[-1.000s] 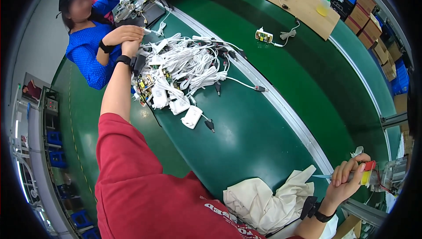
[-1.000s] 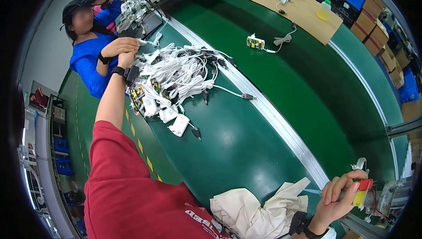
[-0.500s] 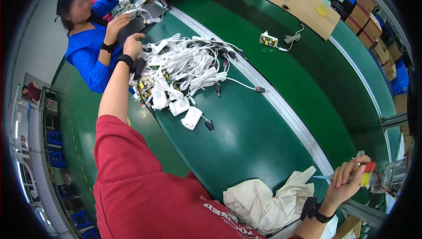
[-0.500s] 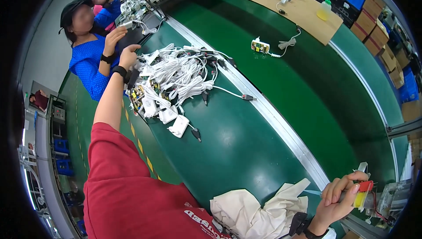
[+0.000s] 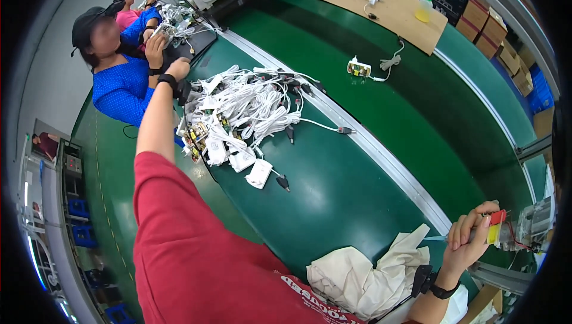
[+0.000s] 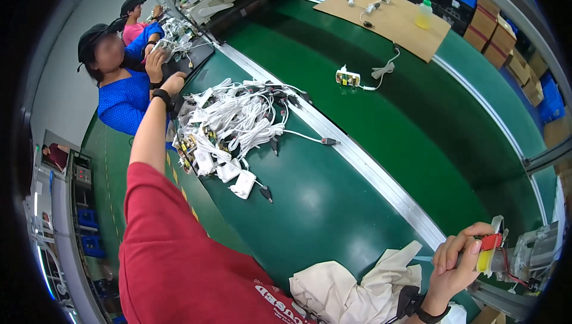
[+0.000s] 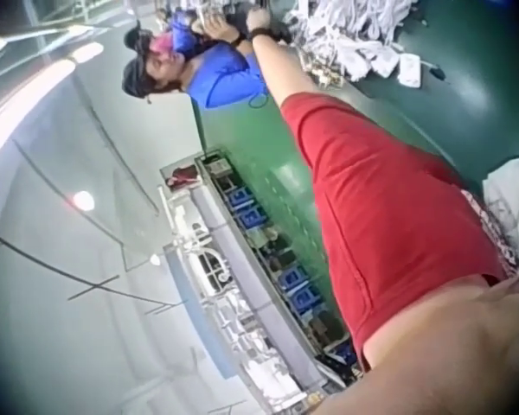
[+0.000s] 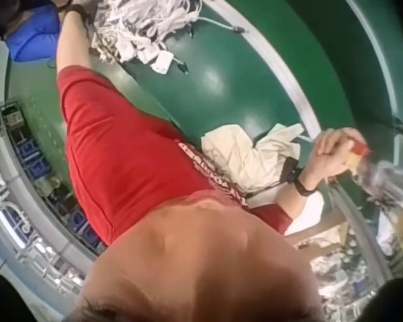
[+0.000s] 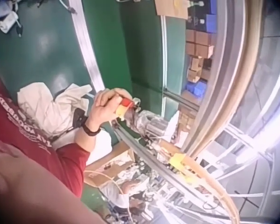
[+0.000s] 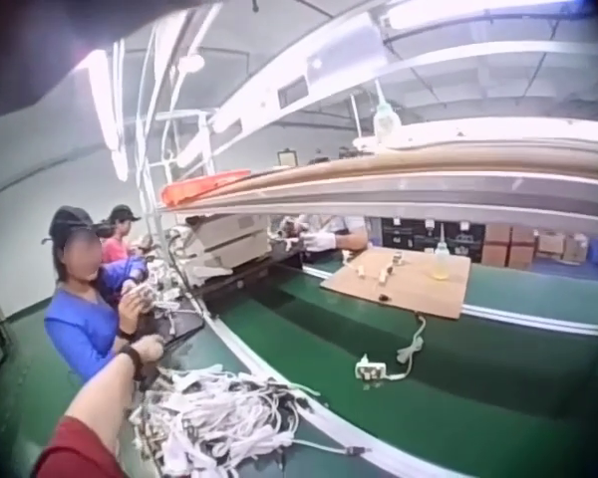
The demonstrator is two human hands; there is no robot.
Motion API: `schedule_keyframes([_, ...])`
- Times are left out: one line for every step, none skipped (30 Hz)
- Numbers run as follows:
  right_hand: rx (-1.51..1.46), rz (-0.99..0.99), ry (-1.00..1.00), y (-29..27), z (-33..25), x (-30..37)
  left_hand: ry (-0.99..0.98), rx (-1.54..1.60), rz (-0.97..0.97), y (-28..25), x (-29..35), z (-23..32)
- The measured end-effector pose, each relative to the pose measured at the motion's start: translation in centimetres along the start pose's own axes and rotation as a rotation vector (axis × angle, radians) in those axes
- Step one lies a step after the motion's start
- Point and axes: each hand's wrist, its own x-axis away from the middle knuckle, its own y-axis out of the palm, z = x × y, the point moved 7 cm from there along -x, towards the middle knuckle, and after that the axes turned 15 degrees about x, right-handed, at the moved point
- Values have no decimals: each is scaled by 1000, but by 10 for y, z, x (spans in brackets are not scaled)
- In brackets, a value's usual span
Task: The person applies a substance to a circuit board using a dispenser, places the board into a plastic housing, and sets the assembled charger on the conveyor belt, repeating the process.
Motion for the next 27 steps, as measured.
schedule_keyframes([3,-25,-16,4,1,0,22,72,-56,0,3,17])
schedule_keyframes([16,-43,-34,5,-1,0,50,152,-122,6,10,47])
schedule_keyframes([28,-65,-49,8,-1,0,44,241,-155,15,20,76])
schedule_keyframes([41,-48,-43,5,-2,0,44,324,-186,18,37,124])
schedule_keyframes([25,-48,-34,4,-2,0,-18,376,-251,24,60,170])
schedule_keyframes([15,-46,-26,3,-1,-1,-81,429,-322,32,90,219])
schedule_keyframes([-20,-53,-20,2,-1,1,-34,415,-380,24,118,258])
schedule_keyframes([-16,-39,-18,1,-1,2,17,405,-442,22,142,293])
schedule_keyframes([-10,-38,-16,-1,-6,3,87,382,-515,25,168,342])
schedule_keyframes([-24,-55,-10,3,-1,2,142,347,-566,29,191,376])
schedule_keyframes([-31,-69,-7,6,0,1,149,348,-575,39,200,399])
schedule_keyframes([-20,-53,-8,6,0,2,268,322,-686,56,213,427])
schedule_keyframes([-10,-61,0,6,-1,2,391,296,-796,74,225,452])
schedule_keyframes([4,-66,9,6,-2,3,532,255,-793,94,228,474])
schedule_keyframes([14,-75,17,6,-4,4,670,212,-782,116,229,493])
schedule_keyframes([26,-57,13,4,-7,5,777,106,-687,138,226,510])
schedule_keyframes([33,-67,11,5,-10,6,871,-4,-577,158,219,520])
schedule_keyframes([40,-77,9,7,-12,6,933,-65,-444,183,208,525])
schedule_keyframes([49,-84,10,9,-12,8,993,-124,-313,211,196,524])
schedule_keyframes([49,-82,1,10,-13,8,999,-123,-306,235,184,512])
schedule_keyframes([46,-88,2,12,-12,10,1093,-322,-81,251,176,502])
schedule_keyframes([53,-85,7,11,-10,9,1179,-509,144,264,175,505])
schedule_keyframes([59,-75,14,7,-9,8,1195,-498,142,266,180,519])
schedule_keyframes([65,-61,12,4,-9,7,1060,-432,-80,274,173,525])
schedule_keyframes([76,-67,4,4,-9,6,919,-368,-300,280,171,529])
schedule_keyframes([86,-75,-2,4,-10,6,768,-307,-515,286,173,531])
schedule_keyframes([92,-87,-6,6,-12,6,776,-309,-525,285,181,537])
